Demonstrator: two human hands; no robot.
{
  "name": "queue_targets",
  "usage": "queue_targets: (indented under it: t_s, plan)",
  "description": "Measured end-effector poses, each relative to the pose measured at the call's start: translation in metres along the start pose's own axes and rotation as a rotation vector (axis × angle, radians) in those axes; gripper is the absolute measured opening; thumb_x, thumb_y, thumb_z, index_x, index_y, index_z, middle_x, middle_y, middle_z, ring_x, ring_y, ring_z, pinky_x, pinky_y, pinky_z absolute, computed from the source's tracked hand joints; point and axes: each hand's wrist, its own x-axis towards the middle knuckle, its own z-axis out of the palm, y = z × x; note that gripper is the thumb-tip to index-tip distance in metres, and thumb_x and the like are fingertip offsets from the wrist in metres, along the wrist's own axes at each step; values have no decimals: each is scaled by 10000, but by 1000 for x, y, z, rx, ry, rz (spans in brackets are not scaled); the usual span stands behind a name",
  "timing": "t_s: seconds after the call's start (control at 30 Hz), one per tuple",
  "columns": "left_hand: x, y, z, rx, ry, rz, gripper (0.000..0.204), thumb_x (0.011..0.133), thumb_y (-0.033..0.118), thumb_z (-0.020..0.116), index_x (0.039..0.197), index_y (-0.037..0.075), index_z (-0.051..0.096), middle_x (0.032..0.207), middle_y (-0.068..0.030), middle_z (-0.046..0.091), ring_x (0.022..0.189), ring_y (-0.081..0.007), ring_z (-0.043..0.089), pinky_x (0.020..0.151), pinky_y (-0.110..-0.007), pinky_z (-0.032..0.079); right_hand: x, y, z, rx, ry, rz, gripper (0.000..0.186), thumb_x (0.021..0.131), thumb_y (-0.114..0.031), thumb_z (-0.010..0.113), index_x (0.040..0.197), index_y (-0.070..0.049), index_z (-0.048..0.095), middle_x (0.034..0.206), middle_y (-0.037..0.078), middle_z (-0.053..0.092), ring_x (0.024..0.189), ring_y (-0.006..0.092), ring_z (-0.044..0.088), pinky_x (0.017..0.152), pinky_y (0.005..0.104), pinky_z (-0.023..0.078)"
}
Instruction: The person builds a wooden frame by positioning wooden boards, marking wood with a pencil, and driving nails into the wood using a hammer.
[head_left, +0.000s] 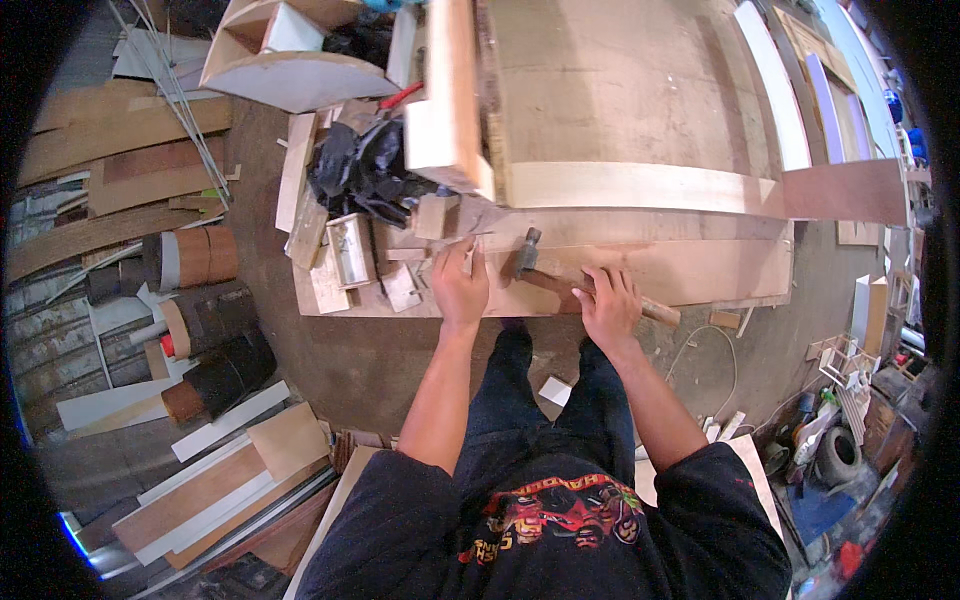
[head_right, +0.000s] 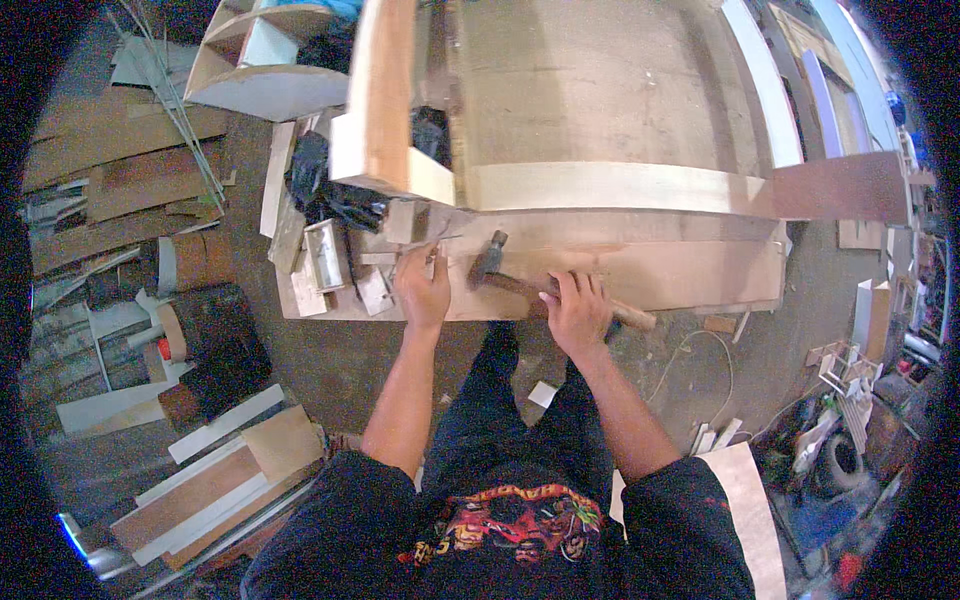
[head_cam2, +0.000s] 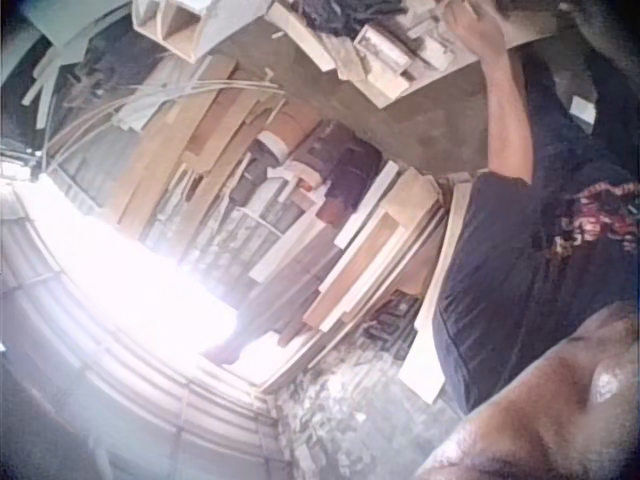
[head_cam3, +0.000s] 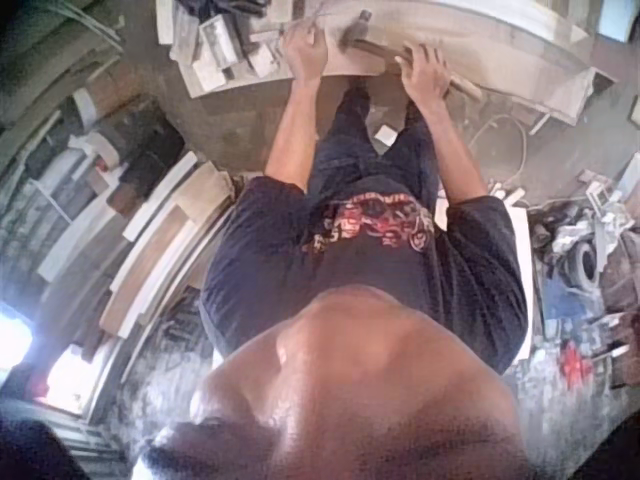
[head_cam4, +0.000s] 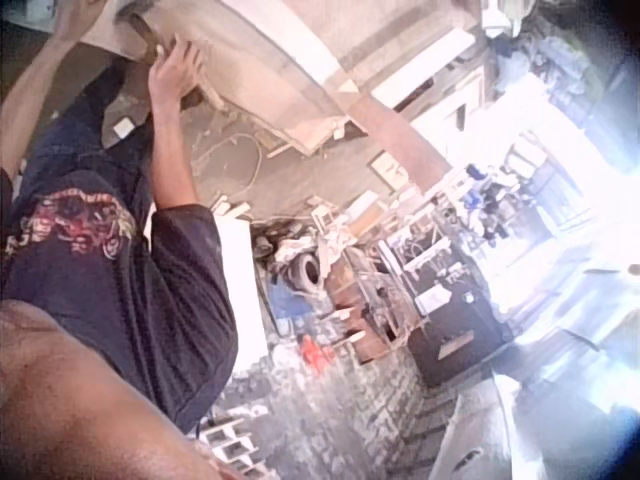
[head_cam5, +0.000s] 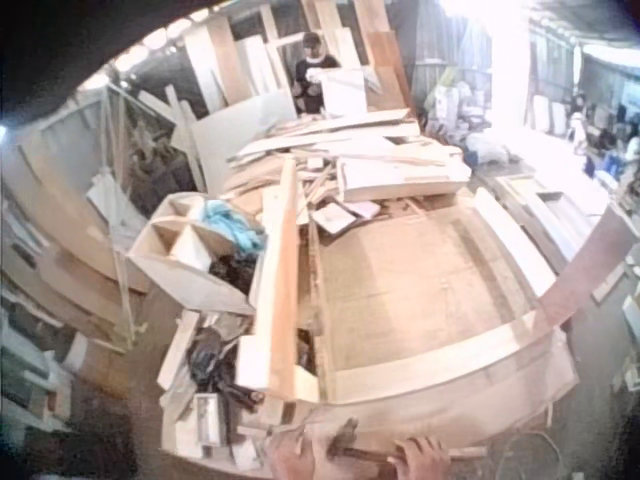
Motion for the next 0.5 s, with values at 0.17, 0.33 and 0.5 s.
queue_targets:
  t_s: [0.17,0.33,0.5]
  plan:
    - [70,-38,-22,-71,359,233,160,878,84,712,1020,10,725,1024,-203,709,927,-389,669,833,-441,527,4,-18,23,-81,14,26,384,839,-325,725,1160,-129,644,1059,121,631,1029,358,572,873,492,466]
    - [147,-50,-21,-8,4,30,223,919,217,673,1025,30,732,1062,-215,701,947,-411,683,830,-469,545,5,-26,30,-99,4,119,397,846,-332,716,1177,-127,638,1099,144,624,1081,380,562,923,500,462]
    - [164,-65,5,383,-191,52,184,883,219,651,1009,124,746,1011,-160,690,828,-385,702,707,-489,575,3,-28,33,-150,11,127,371,846,-278,717,1172,-124,633,1094,126,619,1071,370,561,911,489,453]
